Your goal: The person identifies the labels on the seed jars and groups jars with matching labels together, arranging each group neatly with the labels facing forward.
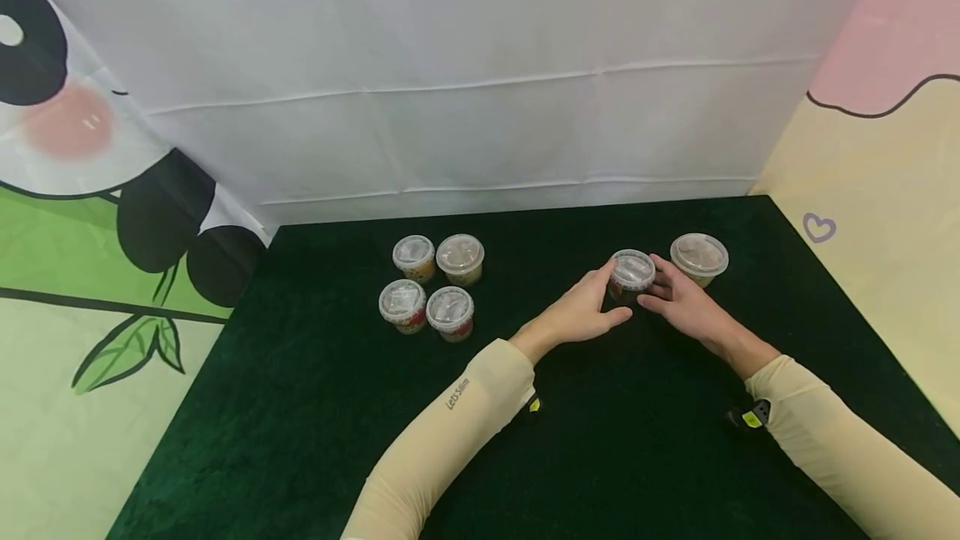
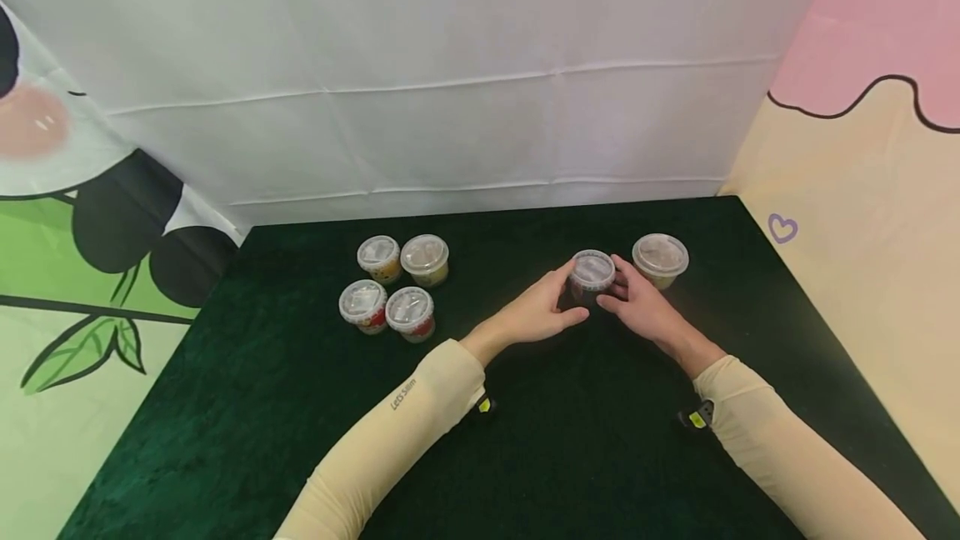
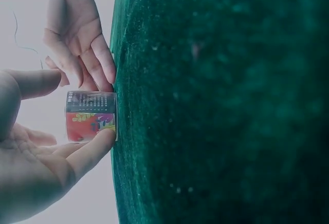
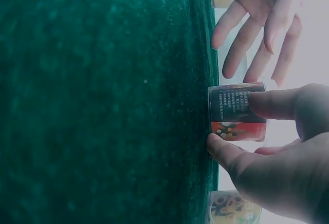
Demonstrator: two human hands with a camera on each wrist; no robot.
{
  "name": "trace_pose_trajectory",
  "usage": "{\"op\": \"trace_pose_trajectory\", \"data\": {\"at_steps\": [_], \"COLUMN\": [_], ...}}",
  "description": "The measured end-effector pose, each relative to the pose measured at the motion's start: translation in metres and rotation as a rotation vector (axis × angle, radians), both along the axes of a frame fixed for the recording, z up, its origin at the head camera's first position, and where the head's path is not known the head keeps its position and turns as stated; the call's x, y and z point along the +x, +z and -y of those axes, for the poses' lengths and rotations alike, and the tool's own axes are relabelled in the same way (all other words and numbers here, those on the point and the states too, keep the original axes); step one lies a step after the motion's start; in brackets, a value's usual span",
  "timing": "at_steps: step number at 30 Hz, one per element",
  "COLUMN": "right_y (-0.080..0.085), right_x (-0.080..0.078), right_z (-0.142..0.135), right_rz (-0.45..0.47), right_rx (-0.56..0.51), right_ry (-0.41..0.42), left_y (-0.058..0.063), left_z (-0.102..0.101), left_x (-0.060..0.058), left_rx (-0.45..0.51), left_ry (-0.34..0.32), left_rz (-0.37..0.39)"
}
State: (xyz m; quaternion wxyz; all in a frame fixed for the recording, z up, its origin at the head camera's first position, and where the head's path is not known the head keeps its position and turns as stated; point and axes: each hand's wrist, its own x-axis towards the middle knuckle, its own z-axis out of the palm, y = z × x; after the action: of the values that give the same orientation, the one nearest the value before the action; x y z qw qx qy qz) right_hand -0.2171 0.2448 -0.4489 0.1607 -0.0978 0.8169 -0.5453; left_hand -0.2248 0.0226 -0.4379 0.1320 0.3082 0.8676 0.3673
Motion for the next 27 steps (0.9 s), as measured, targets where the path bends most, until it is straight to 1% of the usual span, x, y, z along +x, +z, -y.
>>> {"op": "trace_pose_trajectory", "data": {"at_steps": [3, 8, 12, 17, 22, 27], "right_y": [-0.001, -0.007, -0.010, -0.006, 0.001, 0.008], "right_x": [0.000, 0.004, 0.008, 0.008, 0.007, 0.006], "right_z": [-0.001, -0.003, -0.003, 0.002, 0.009, 0.021], "right_rz": [-0.002, -0.004, -0.012, -0.012, -0.020, -0.013], "right_rx": [-0.015, -0.015, -0.017, -0.063, -0.099, -0.141], "right_ry": [0.005, 0.008, -0.009, -0.024, -0.025, -0.025], "left_y": [-0.002, -0.008, -0.010, -0.006, -0.003, 0.007], "left_z": [-0.002, -0.005, -0.005, -0.001, 0.010, 0.023], "left_x": [0.001, 0.006, 0.009, 0.009, 0.010, 0.013], "left_rx": [-0.004, -0.024, -0.023, -0.022, -0.020, -0.024], "left_ry": [0.000, -0.005, -0.011, 0.003, 0.012, 0.018], "left_rz": [-0.005, -0.011, -0.012, -0.003, -0.021, -0.034]}}
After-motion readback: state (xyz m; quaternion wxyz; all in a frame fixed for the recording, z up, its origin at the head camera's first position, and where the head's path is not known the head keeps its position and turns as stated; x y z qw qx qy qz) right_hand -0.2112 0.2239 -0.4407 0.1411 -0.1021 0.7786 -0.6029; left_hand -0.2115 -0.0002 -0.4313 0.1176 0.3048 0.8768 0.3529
